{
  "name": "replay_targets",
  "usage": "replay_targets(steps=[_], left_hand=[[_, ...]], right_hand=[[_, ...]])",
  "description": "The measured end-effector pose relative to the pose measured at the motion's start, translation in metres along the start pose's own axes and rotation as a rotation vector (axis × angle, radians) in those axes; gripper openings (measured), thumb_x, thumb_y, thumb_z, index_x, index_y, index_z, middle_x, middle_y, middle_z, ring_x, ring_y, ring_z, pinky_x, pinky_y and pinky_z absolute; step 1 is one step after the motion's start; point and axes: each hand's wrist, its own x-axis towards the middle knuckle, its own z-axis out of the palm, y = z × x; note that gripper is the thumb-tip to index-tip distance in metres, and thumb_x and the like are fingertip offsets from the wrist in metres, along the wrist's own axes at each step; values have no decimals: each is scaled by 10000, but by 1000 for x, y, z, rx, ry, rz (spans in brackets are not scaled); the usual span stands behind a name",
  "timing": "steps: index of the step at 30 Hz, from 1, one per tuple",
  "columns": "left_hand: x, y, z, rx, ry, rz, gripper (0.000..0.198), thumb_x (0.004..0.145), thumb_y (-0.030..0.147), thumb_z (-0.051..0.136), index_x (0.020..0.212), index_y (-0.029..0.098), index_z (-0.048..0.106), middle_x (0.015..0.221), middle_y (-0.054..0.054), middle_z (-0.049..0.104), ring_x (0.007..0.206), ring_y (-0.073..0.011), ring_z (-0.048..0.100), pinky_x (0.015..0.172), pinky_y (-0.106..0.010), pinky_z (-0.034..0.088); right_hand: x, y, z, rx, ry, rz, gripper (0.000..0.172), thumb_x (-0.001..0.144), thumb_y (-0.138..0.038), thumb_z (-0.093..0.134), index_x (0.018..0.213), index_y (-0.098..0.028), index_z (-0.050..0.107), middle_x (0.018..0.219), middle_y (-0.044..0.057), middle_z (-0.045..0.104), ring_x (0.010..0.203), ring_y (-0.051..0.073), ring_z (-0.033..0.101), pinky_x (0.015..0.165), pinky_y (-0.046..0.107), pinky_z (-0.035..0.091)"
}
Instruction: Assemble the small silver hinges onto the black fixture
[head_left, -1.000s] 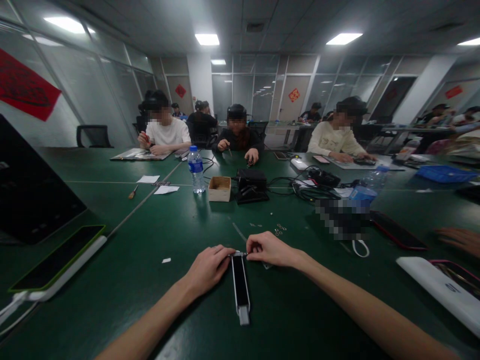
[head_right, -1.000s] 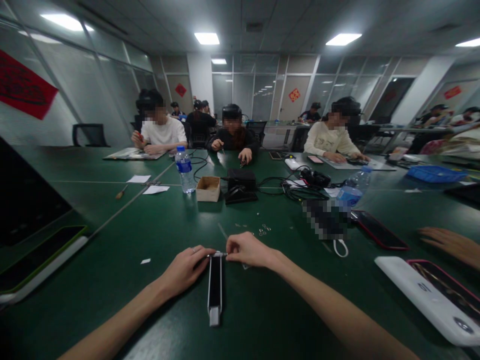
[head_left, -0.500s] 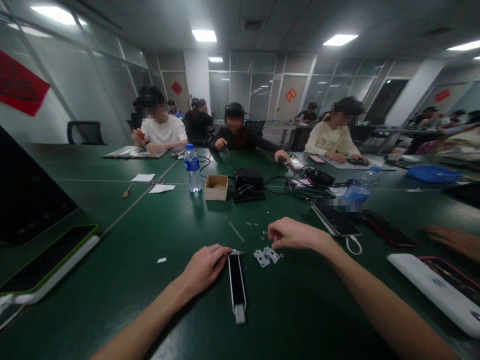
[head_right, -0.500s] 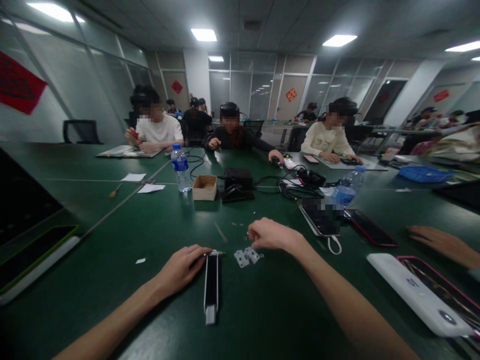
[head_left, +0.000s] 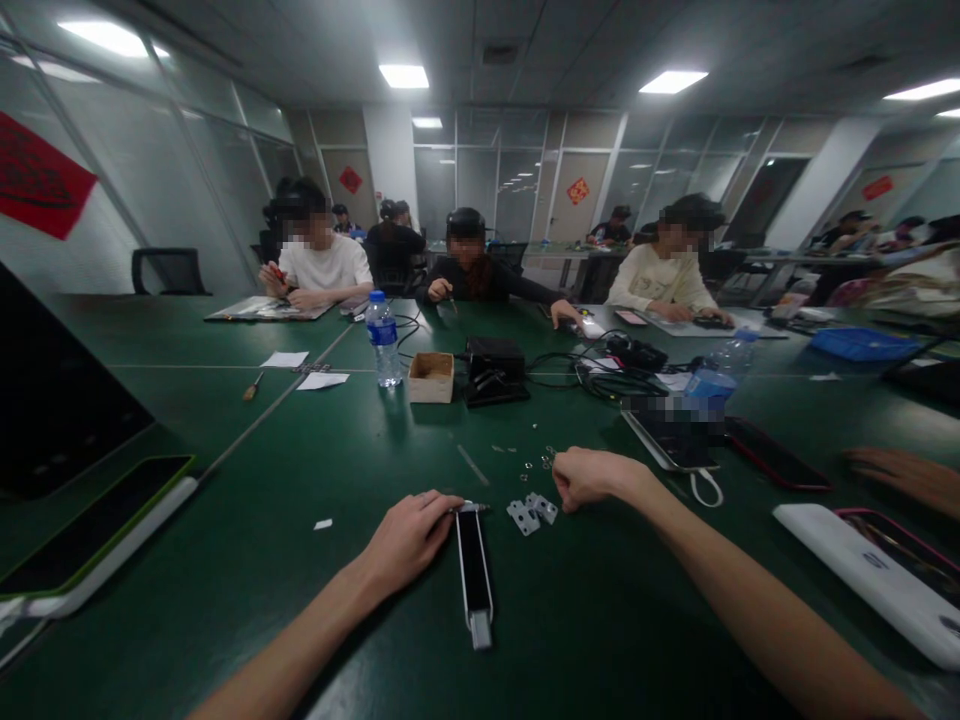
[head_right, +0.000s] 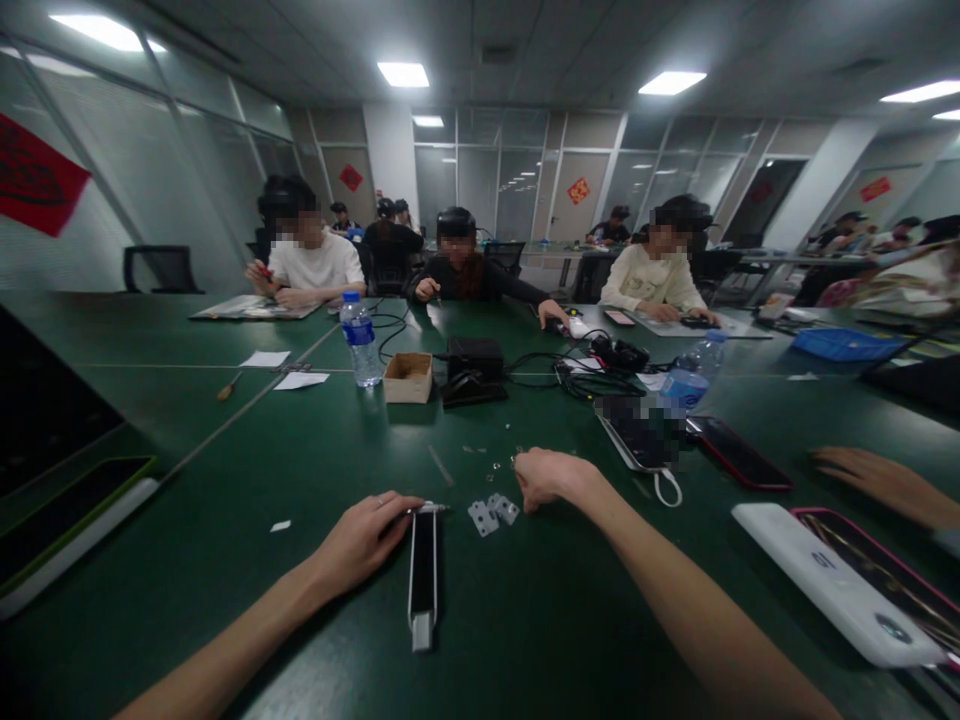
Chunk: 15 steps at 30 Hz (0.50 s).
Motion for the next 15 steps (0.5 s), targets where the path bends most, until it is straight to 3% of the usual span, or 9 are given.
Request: replay_targets(steps=[6,10,15], left_hand=[[0,2,-3,0,-17,-20,290,927,186,382,1160,208,554,1028,-47,640,868,-165,595,774,-283,473],[1,3,-3,3,-16,-13,289,925,185,386,1156,210,558,1023,-44,640,858,-165,600,768,-283,476],[1,-1,2,4,11,7,294,923,180,383,1159,215,556,1023,-42,641,868,-163,601,772,-277,475]], right_hand=[[7,21,-7,-10,79,82,91,683,-102,594,742,-155,637,867,84,662,761,205,630,552,256,446],[16,34,-7,36,163,28,134,712,-95,550,775,-154,653,859,85,663,761,191,629,585,251,443],[28,43,-4,82,114,-6,121,705,-107,589,785,-163,661,830,52,668,755,173,625,598,230,427]])
